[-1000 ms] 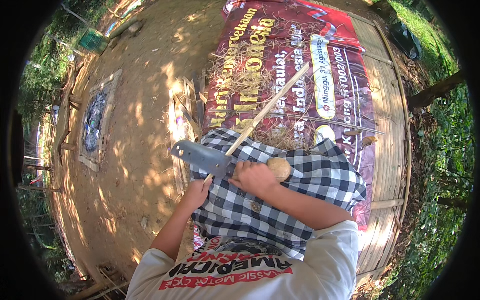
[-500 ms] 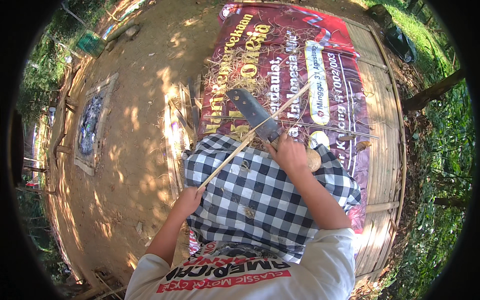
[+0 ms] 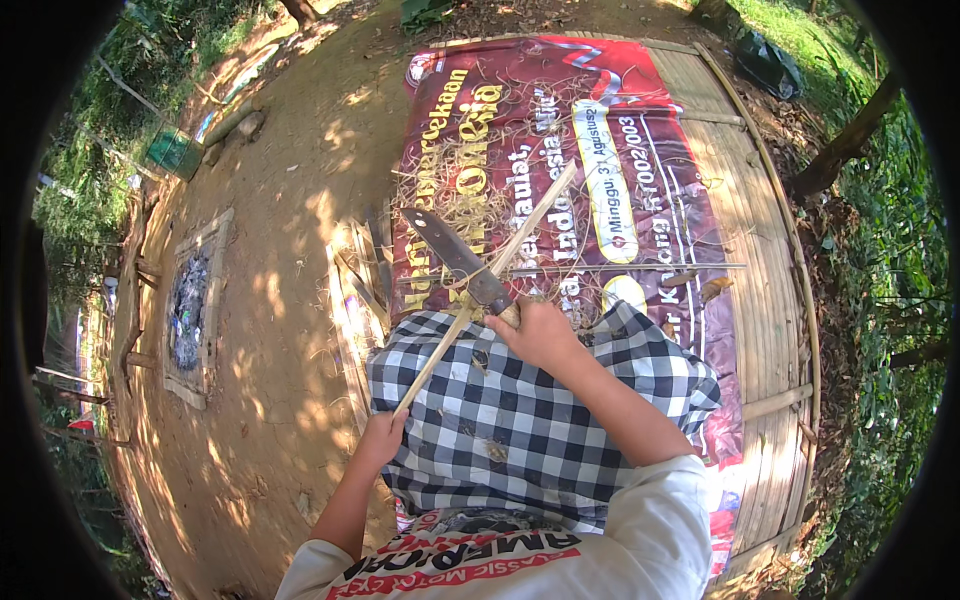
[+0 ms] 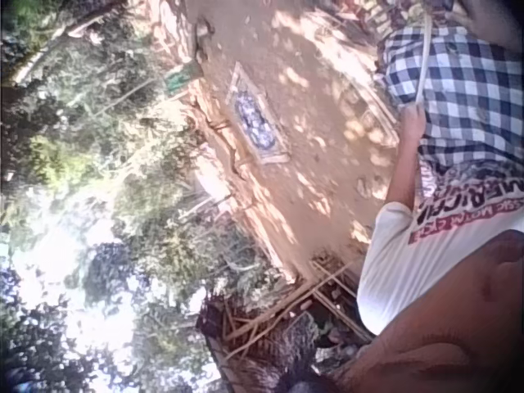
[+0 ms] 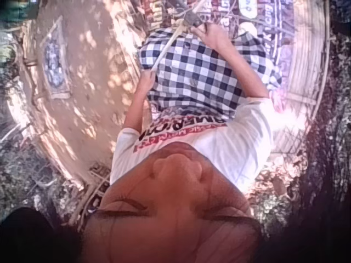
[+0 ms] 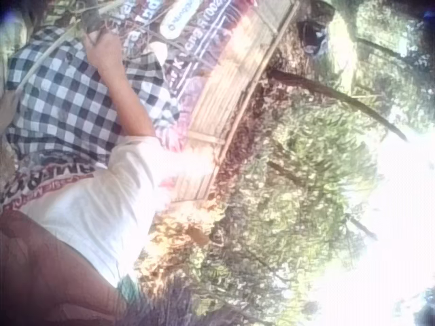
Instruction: The person shaves a long bamboo stick with a cleaver while sitting on the ground outdoors. They hold the stick and repeatedly slide the blade along its surface to remove thin layers.
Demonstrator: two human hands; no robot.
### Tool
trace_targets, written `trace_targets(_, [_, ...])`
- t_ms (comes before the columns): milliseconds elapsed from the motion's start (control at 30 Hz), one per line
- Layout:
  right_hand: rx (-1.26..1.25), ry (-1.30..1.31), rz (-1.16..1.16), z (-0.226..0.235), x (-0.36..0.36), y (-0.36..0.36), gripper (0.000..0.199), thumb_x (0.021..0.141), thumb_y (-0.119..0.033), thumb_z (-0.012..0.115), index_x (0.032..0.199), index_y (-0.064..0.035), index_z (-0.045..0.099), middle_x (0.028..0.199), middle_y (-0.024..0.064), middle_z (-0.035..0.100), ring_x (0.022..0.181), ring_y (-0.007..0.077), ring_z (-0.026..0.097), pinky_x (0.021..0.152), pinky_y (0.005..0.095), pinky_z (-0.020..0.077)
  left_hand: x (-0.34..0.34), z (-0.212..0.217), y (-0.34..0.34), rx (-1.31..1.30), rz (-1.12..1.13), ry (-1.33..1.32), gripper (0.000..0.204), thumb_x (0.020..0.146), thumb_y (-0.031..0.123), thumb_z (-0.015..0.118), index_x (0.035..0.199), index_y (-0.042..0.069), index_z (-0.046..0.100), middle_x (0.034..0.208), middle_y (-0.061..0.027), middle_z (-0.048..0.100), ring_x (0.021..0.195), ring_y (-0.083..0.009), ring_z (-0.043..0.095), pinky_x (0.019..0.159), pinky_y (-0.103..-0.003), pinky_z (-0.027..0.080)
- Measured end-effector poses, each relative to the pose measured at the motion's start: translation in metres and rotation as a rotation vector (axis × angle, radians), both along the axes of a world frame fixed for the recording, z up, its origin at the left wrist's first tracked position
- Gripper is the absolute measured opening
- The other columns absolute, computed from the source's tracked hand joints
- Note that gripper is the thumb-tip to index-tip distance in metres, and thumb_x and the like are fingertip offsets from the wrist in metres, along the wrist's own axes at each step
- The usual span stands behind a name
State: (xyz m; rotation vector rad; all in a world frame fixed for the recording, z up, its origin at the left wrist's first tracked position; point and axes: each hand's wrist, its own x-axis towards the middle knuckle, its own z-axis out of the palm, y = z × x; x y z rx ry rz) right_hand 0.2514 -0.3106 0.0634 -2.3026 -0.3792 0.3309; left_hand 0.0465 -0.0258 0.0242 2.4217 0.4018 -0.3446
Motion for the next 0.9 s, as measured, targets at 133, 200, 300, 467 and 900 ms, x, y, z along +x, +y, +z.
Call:
trace_targets(133, [-0.180,-0.166,0.094,0.004,-0.015,0.000,0.059,0.084,-0.055,0.061,0.086,0.0036,0.060,0.063,0.0220,0.063,0.063,0.0387,0.065,0.060,0.0457,0.0533,-0.001,-0.005,0.003,0.008,-0.011,-0.019,0.046,0.096,0.032,0.051,0.074,-0.008,0.059,0.067,-0.0303,0.056,0.068,-0.0484,0.057,0.058,-0.050,0.044])
trace_targets(200, [-0.332,-0.286,0.183,0.012,-0.018,-0.003,0.057,0.085,-0.057,0.059,0.086,0.0006,0.058,0.067,0.0179,0.064,0.062,0.0332,0.066,0.057,0.0425,0.0538,-0.003,0.000,0.002,-0.011,0.009,0.000,0.045,0.096,0.032,0.051,0.076,-0.007,0.059,0.067,-0.0300,0.056,0.068,-0.0482,0.058,0.058,-0.050,0.044])
trace_targets(300, [-0.412,-0.531,0.215,0.011,-0.008,-0.023,0.056,0.085,-0.058,0.058,0.087,-0.0015,0.058,0.074,0.0133,0.063,0.061,0.0276,0.066,0.054,0.0388,0.0536,-0.018,-0.005,0.009,-0.027,0.046,0.023,0.043,0.096,0.032,0.051,0.078,-0.006,0.060,0.066,-0.0293,0.056,0.067,-0.0476,0.058,0.058,-0.050,0.044])
trace_targets(467, [-0.546,-0.639,0.179,0.003,0.030,-0.070,0.056,0.083,-0.058,0.060,0.088,-0.0025,0.057,0.077,0.0132,0.062,0.063,0.0267,0.066,0.057,0.0374,0.0529,-0.013,0.001,0.004,-0.011,-0.017,-0.018,0.041,0.096,0.032,0.051,0.080,-0.005,0.060,0.067,-0.0287,0.056,0.067,-0.0475,0.058,0.059,-0.050,0.045])
trace_targets(900, [-0.582,-0.517,0.163,0.010,0.033,-0.070,0.060,0.083,-0.060,0.059,0.086,0.0001,0.059,0.072,0.0158,0.065,0.058,0.0289,0.066,0.053,0.0383,0.0526,-0.015,0.010,0.002,0.064,-0.026,0.007,0.037,0.096,0.030,0.051,0.080,-0.002,0.061,0.068,-0.0283,0.057,0.068,-0.0481,0.058,0.060,-0.052,0.045])
